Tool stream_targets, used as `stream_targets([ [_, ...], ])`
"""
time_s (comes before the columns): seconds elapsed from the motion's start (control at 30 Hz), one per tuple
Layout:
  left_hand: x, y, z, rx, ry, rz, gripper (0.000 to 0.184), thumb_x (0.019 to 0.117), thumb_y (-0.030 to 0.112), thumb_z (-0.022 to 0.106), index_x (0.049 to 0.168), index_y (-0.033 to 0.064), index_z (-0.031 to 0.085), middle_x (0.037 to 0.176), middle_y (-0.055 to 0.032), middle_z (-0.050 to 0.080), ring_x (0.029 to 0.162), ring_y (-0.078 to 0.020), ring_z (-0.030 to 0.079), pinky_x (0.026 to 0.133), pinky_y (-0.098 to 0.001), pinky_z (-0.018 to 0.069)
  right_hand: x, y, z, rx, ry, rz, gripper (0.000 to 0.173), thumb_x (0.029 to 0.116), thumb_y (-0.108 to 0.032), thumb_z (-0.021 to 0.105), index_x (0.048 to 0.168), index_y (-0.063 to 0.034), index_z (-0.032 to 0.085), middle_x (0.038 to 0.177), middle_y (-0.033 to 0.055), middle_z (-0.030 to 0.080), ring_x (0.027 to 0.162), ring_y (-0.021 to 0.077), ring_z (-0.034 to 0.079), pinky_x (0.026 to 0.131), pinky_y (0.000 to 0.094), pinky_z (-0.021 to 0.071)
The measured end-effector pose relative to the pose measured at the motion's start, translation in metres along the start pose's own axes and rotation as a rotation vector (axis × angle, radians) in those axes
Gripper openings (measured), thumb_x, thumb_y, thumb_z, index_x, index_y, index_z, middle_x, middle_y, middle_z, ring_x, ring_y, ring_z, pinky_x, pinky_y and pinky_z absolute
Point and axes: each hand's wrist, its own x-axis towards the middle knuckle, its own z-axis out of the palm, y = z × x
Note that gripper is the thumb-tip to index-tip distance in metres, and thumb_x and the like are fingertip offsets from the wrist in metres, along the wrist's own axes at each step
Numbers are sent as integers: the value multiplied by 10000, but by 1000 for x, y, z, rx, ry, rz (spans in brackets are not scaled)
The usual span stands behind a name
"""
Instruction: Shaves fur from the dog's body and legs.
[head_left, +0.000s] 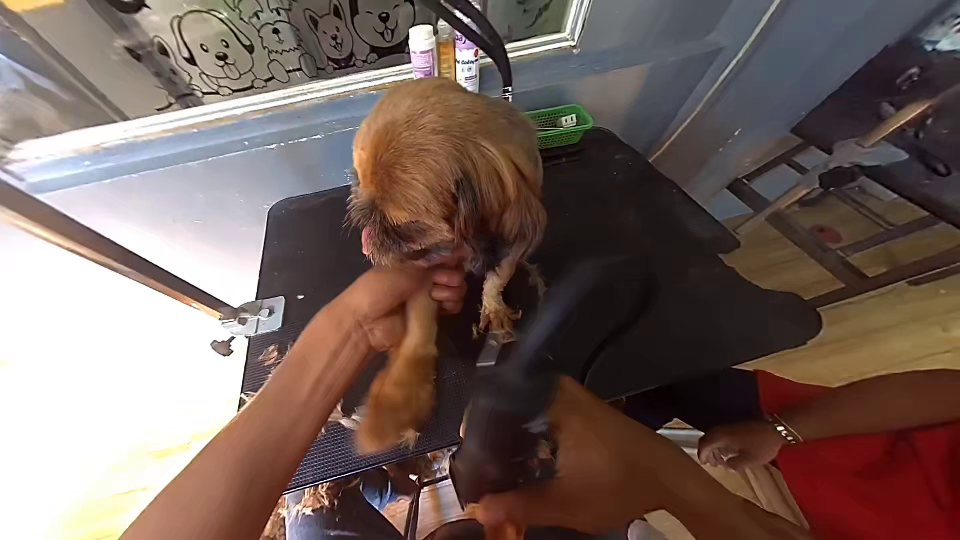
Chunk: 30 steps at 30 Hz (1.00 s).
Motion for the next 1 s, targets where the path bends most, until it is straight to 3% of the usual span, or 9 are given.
stream_targets([
  [0.07,-1,2,-7,51,-28,63,176,1007,163,562,842,165,625,677,59,528,623,-44,538,642,-204,497,-13,8,-5,265,215,3,489,875,-358,822,1250,-114,624,1110,51,733,1024,176,717,890,379,631],
  [0.17,-5,2,-12,99,-25,101,49,921,176,689,953,144,669,807,6,611,757,-91,614,732,-242,541,1,24,-10,421,609,-103,461,919,-353,766,1281,-132,585,1149,69,717,1036,210,713,881,378,626],
  [0.23,-9,1,-7,99,44,133,98,931,100,662,1022,122,692,930,-48,694,862,-123,676,782,-266,584,20,38,-7,510,815,-142,481,910,-320,783,1294,-141,556,1167,39,708,1057,186,704,911,391,616],
  [0.3,-12,-1,4,89,105,141,156,975,74,583,979,172,704,912,-13,737,838,-81,710,758,-246,608,37,49,1,563,905,-161,455,918,-237,780,1288,-128,539,1144,17,707,1060,163,700,940,405,606],
  [0.43,-14,2,27,130,145,98,225,1041,175,496,924,187,688,825,1,711,744,-62,688,664,-240,600,49,61,20,658,858,-219,419,950,-125,727,1306,-87,509,1172,44,687,1108,158,679,998,389,575],
  [0.63,-10,4,40,14,161,-10,414,1070,256,339,841,192,677,802,-22,730,749,-86,717,657,-271,617,34,54,31,763,831,-149,440,948,-207,742,1325,-144,523,1207,24,671,1127,143,668,971,371,584],
  [0.73,-6,2,41,67,146,21,421,1089,277,314,887,195,673,832,-15,731,781,-81,714,693,-266,615,25,45,38,704,808,-174,395,960,-260,728,1284,-151,531,1151,-4,689,1087,105,677,951,321,587],
  [0.8,-3,2,48,101,224,10,375,1065,231,332,871,179,649,791,-11,702,722,-74,688,633,-251,594,19,34,47,640,798,-160,381,954,-290,729,1262,-142,557,1118,1,715,1034,109,705,910,307,611],
  [1.0,0,-1,47,97,262,89,355,1067,176,362,823,181,620,686,19,631,574,-28,600,545,-172,534,-7,-4,86,648,819,-76,603,817,-226,881,1289,-87,532,1128,120,719,1023,269,729,877,468,645],
])
